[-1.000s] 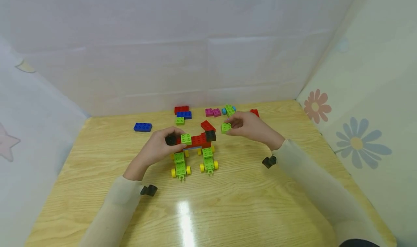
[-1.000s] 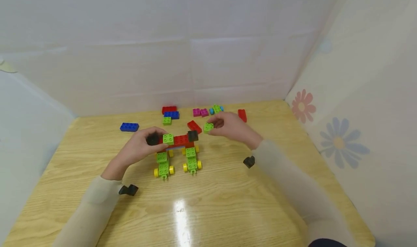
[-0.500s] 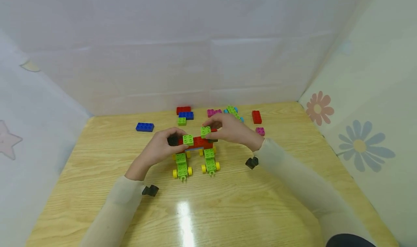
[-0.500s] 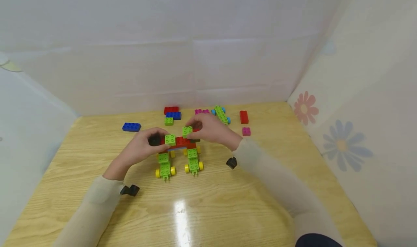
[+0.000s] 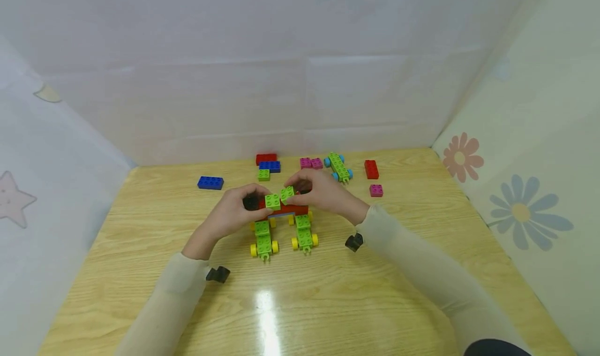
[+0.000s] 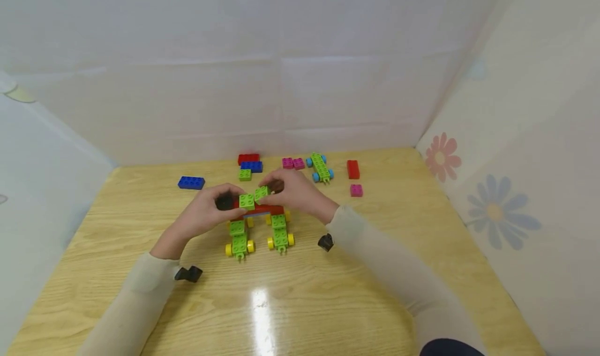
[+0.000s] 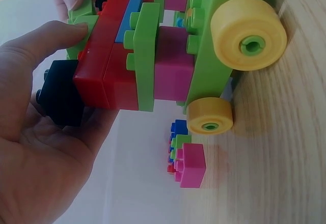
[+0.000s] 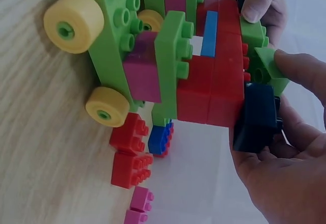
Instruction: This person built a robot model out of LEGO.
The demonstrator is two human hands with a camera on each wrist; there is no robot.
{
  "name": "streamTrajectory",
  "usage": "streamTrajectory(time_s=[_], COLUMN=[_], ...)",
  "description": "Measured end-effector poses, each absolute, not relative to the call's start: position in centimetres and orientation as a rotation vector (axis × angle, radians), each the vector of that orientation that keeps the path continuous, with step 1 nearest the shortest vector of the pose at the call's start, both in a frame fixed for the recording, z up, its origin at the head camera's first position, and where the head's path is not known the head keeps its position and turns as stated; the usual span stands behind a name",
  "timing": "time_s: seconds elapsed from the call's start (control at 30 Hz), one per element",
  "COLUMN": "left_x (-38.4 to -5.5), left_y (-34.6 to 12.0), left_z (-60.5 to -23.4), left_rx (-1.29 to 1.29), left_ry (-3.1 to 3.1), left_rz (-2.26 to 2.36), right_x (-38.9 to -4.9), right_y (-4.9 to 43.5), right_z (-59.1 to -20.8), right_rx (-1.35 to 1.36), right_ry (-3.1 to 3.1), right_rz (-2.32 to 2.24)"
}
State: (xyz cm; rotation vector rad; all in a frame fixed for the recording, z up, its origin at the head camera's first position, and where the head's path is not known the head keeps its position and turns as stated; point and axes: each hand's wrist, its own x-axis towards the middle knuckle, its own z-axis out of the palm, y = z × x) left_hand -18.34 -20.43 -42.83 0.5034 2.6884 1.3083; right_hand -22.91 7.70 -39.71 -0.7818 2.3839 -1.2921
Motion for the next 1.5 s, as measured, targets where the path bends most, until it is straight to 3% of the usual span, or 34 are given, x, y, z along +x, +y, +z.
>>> streamTrajectory(time_s=[1.5], left_x=[-18.4], left_y=[-20.4], left_z=[-43.0], left_rx=[0.543], left_ry=[2.642], left_rz=[1.344], right_x=[-23.1], right_y=[7.1], right_z=[-40.4], right_rx=[-0.815], right_ry=[2.452], right_rz=[-1.146])
